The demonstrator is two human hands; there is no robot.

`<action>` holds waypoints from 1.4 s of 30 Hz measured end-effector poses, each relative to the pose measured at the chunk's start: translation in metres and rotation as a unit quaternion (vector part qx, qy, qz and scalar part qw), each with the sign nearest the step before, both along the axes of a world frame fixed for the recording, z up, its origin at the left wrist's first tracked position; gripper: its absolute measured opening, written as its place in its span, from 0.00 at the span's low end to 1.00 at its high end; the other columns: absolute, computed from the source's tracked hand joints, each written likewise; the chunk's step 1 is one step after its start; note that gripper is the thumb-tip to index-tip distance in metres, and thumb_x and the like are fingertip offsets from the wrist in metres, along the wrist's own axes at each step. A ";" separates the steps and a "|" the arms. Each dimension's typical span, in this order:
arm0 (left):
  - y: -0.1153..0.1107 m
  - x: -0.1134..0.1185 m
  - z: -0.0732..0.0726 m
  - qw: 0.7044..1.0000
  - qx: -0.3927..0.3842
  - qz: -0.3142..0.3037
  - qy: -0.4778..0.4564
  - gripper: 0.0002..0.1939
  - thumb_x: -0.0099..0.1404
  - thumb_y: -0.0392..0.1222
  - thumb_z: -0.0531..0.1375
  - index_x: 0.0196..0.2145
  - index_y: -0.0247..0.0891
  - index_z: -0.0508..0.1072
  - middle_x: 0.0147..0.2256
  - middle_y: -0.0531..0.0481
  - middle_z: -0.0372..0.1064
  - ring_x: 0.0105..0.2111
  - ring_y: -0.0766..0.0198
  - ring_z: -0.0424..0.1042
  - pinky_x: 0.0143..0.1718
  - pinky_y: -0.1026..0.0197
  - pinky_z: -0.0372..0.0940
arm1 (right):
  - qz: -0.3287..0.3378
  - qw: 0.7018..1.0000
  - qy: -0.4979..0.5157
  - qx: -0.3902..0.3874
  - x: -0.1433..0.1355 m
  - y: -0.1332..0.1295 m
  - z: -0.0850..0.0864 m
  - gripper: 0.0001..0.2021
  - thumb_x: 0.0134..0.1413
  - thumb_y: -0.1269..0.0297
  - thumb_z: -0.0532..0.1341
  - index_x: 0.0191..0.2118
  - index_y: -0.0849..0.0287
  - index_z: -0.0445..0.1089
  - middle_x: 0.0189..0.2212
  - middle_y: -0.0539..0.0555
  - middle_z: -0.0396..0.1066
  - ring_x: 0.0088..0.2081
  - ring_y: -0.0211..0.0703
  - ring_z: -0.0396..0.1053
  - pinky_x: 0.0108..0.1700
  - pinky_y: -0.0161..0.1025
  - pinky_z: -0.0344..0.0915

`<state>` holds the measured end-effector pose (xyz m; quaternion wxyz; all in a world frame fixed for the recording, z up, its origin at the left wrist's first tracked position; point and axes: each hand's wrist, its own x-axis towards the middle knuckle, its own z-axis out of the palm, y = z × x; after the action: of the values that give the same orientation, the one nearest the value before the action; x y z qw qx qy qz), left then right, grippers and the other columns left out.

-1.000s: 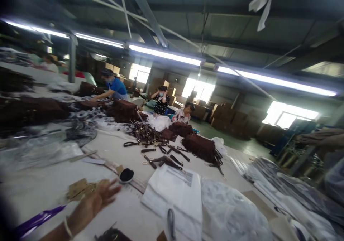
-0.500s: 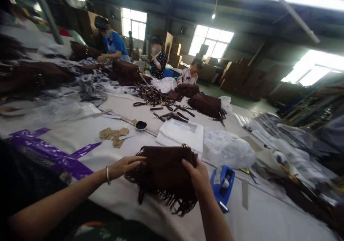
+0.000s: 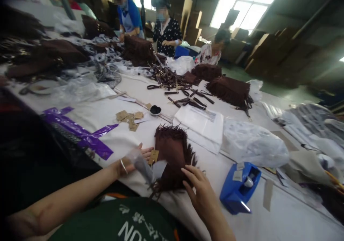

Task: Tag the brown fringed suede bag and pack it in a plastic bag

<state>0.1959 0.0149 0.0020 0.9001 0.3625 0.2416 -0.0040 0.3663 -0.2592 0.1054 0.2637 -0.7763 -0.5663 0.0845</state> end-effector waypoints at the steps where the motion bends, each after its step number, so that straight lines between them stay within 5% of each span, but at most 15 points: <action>1: -0.001 -0.006 -0.007 1.000 -0.022 0.010 -0.010 0.38 0.67 0.65 0.37 0.62 0.33 0.53 0.61 0.36 0.54 0.58 0.53 0.59 0.57 0.50 0.57 | -0.050 0.998 0.029 0.011 -0.004 -0.014 -0.025 0.17 0.60 0.61 0.55 0.54 0.51 0.65 0.53 0.56 0.65 0.54 0.49 0.63 0.56 0.50 0.64; 3: -0.002 -0.012 -0.014 0.998 -0.057 0.023 -0.034 0.35 0.69 0.62 0.38 0.62 0.33 0.51 0.61 0.36 0.54 0.59 0.55 0.59 0.59 0.51 0.54 | -0.142 0.985 0.091 0.024 -0.012 -0.037 -0.061 0.18 0.60 0.59 0.54 0.55 0.53 0.64 0.54 0.58 0.65 0.55 0.50 0.63 0.57 0.53 0.62; 6: -0.002 -0.010 -0.010 0.997 -0.068 0.019 -0.035 0.34 0.69 0.60 0.42 0.62 0.32 0.51 0.61 0.35 0.54 0.59 0.56 0.58 0.59 0.52 0.53 | -0.209 0.966 0.149 0.020 -0.024 -0.052 -0.081 0.19 0.60 0.56 0.54 0.55 0.53 0.64 0.54 0.57 0.66 0.54 0.50 0.64 0.57 0.53 0.62; 11: -0.006 -0.011 0.005 1.000 -0.001 -0.019 -0.008 0.32 0.66 0.59 0.52 0.60 0.36 0.57 0.60 0.38 0.56 0.59 0.54 0.58 0.57 0.53 0.56 | -0.108 0.989 0.099 -0.014 -0.036 -0.023 -0.075 0.27 0.58 0.57 0.57 0.62 0.52 0.55 0.61 0.55 0.57 0.62 0.52 0.53 0.62 0.56 0.54; 14: -0.002 -0.032 0.020 0.989 0.092 -0.113 0.012 0.32 0.61 0.56 0.60 0.57 0.37 0.63 0.55 0.38 0.63 0.54 0.50 0.65 0.51 0.52 0.62 | -0.022 0.992 0.097 -0.076 -0.028 -0.007 -0.068 0.24 0.55 0.57 0.59 0.58 0.51 0.61 0.62 0.54 0.56 0.63 0.55 0.49 0.63 0.58 0.51; 18: 0.017 -0.054 0.042 0.948 0.231 -0.202 0.083 0.28 0.60 0.56 0.60 0.51 0.33 0.70 0.42 0.38 0.74 0.42 0.51 0.73 0.45 0.52 0.65 | -0.128 0.977 0.156 -0.066 0.002 0.001 -0.059 0.18 0.59 0.52 0.53 0.51 0.53 0.69 0.52 0.56 0.68 0.55 0.51 0.64 0.58 0.53 0.60; 22: 0.025 -0.024 0.045 0.951 0.265 -0.093 0.133 0.32 0.56 0.59 0.63 0.49 0.31 0.71 0.43 0.37 0.74 0.43 0.52 0.73 0.47 0.52 0.65 | -0.140 0.984 0.110 -0.022 0.016 0.021 -0.075 0.28 0.58 0.52 0.55 0.61 0.57 0.56 0.58 0.60 0.60 0.59 0.52 0.58 0.60 0.55 0.56; 26: 0.001 0.034 0.033 0.967 0.187 -0.109 0.134 0.33 0.47 0.61 0.67 0.42 0.30 0.75 0.37 0.36 0.76 0.37 0.52 0.75 0.40 0.53 0.68 | -0.127 0.988 0.091 0.001 -0.002 0.034 -0.105 0.34 0.56 0.53 0.57 0.65 0.59 0.48 0.64 0.62 0.49 0.64 0.55 0.49 0.63 0.58 0.50; 29: -0.026 0.059 0.025 0.966 0.207 -0.069 0.141 0.33 0.43 0.59 0.70 0.41 0.30 0.76 0.36 0.38 0.76 0.34 0.50 0.76 0.35 0.54 0.70 | -0.125 0.984 0.124 0.021 -0.009 0.020 -0.112 0.30 0.58 0.55 0.55 0.64 0.55 0.49 0.64 0.59 0.50 0.64 0.50 0.49 0.63 0.54 0.51; 32: -0.042 0.059 0.020 0.957 0.254 -0.031 0.136 0.30 0.46 0.56 0.70 0.41 0.30 0.75 0.39 0.39 0.76 0.40 0.50 0.75 0.40 0.55 0.70 | -0.153 0.974 0.165 0.038 0.002 -0.011 -0.108 0.26 0.58 0.53 0.54 0.61 0.52 0.56 0.62 0.55 0.55 0.63 0.47 0.51 0.64 0.52 0.49; 34: -0.045 0.052 0.020 0.962 0.246 0.012 0.120 0.27 0.49 0.53 0.69 0.41 0.31 0.75 0.42 0.40 0.75 0.43 0.52 0.73 0.45 0.57 0.69 | -0.249 0.948 0.187 0.065 0.020 -0.036 -0.104 0.28 0.57 0.49 0.54 0.61 0.55 0.57 0.62 0.56 0.55 0.64 0.49 0.48 0.65 0.52 0.45; 37: -0.042 0.039 0.028 0.978 0.137 0.117 0.108 0.21 0.55 0.45 0.68 0.44 0.32 0.74 0.44 0.41 0.74 0.42 0.54 0.74 0.43 0.57 0.71 | -0.410 0.870 0.251 0.111 0.046 -0.070 -0.102 0.38 0.55 0.43 0.53 0.65 0.61 0.48 0.65 0.59 0.48 0.65 0.52 0.44 0.66 0.50 0.41; 39: -0.039 0.033 0.039 0.975 0.060 0.184 0.107 0.17 0.58 0.39 0.65 0.46 0.33 0.73 0.44 0.42 0.74 0.40 0.56 0.75 0.40 0.59 0.72 | -0.455 0.827 0.303 0.134 0.057 -0.084 -0.102 0.41 0.54 0.41 0.52 0.67 0.60 0.41 0.66 0.59 0.46 0.65 0.51 0.46 0.66 0.48 0.42; 42: -0.036 0.031 0.057 0.964 0.003 0.247 0.103 0.14 0.61 0.35 0.62 0.46 0.34 0.73 0.43 0.45 0.75 0.37 0.61 0.76 0.36 0.62 0.73 | -0.467 0.801 0.332 0.170 0.057 -0.088 -0.104 0.42 0.53 0.41 0.54 0.67 0.57 0.40 0.65 0.59 0.49 0.64 0.51 0.49 0.65 0.49 0.44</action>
<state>0.2274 -0.0206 0.0588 0.8425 0.2917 0.4147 0.1818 0.4234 -0.3472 0.0019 0.5712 -0.8137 -0.0177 0.1061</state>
